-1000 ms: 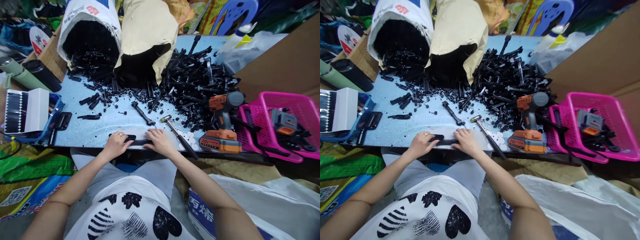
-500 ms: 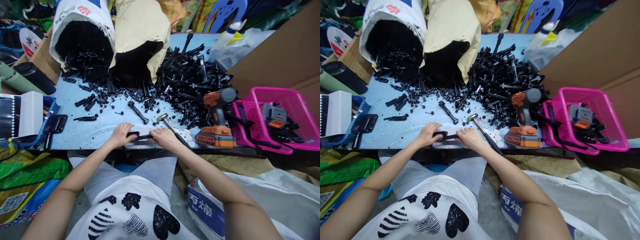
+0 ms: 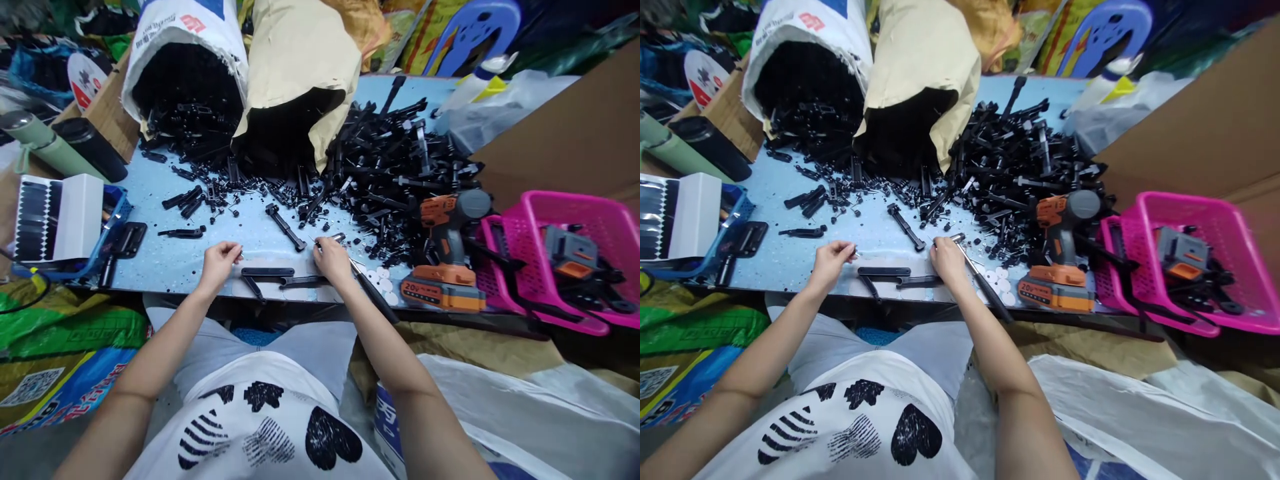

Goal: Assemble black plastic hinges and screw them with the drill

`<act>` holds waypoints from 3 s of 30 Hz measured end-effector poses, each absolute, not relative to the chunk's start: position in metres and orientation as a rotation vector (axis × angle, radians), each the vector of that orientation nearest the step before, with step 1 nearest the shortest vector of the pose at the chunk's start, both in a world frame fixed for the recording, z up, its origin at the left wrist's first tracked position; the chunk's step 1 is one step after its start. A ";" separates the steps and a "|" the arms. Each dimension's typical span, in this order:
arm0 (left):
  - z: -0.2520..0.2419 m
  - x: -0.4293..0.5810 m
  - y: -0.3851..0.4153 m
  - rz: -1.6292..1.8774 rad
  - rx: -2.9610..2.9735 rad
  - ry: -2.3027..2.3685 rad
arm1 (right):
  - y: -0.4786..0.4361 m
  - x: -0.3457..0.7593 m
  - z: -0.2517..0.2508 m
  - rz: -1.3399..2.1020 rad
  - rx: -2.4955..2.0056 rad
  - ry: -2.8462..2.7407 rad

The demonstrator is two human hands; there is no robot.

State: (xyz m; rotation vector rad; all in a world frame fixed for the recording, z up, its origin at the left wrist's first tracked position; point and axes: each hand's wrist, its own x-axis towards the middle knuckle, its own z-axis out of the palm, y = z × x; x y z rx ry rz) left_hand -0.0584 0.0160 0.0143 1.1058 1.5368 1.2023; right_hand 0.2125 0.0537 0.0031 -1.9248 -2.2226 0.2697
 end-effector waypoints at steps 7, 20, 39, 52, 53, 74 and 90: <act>0.007 -0.058 -0.022 1.242 0.869 1.495 | 0.033 0.209 0.032 0.607 -1.450 -2.182; 0.004 -0.061 -0.006 0.980 1.128 1.607 | 0.022 0.179 0.063 0.430 -1.387 -2.857; 0.003 -0.003 -0.059 0.223 1.739 2.221 | 0.009 0.110 -0.002 0.496 -0.917 -2.762; -0.005 -0.040 -0.012 0.343 2.909 1.104 | -0.009 0.236 -0.014 -0.141 -1.438 -2.569; -0.004 -0.034 -0.005 0.282 2.920 1.125 | -0.007 0.240 -0.015 -0.156 -1.407 -2.595; 0.094 -0.032 -0.113 1.242 2.041 0.753 | -0.077 0.165 0.064 0.932 -0.449 -2.001; 0.051 -0.078 -0.028 0.110 2.723 1.521 | 0.005 0.173 0.066 0.225 -1.165 -3.062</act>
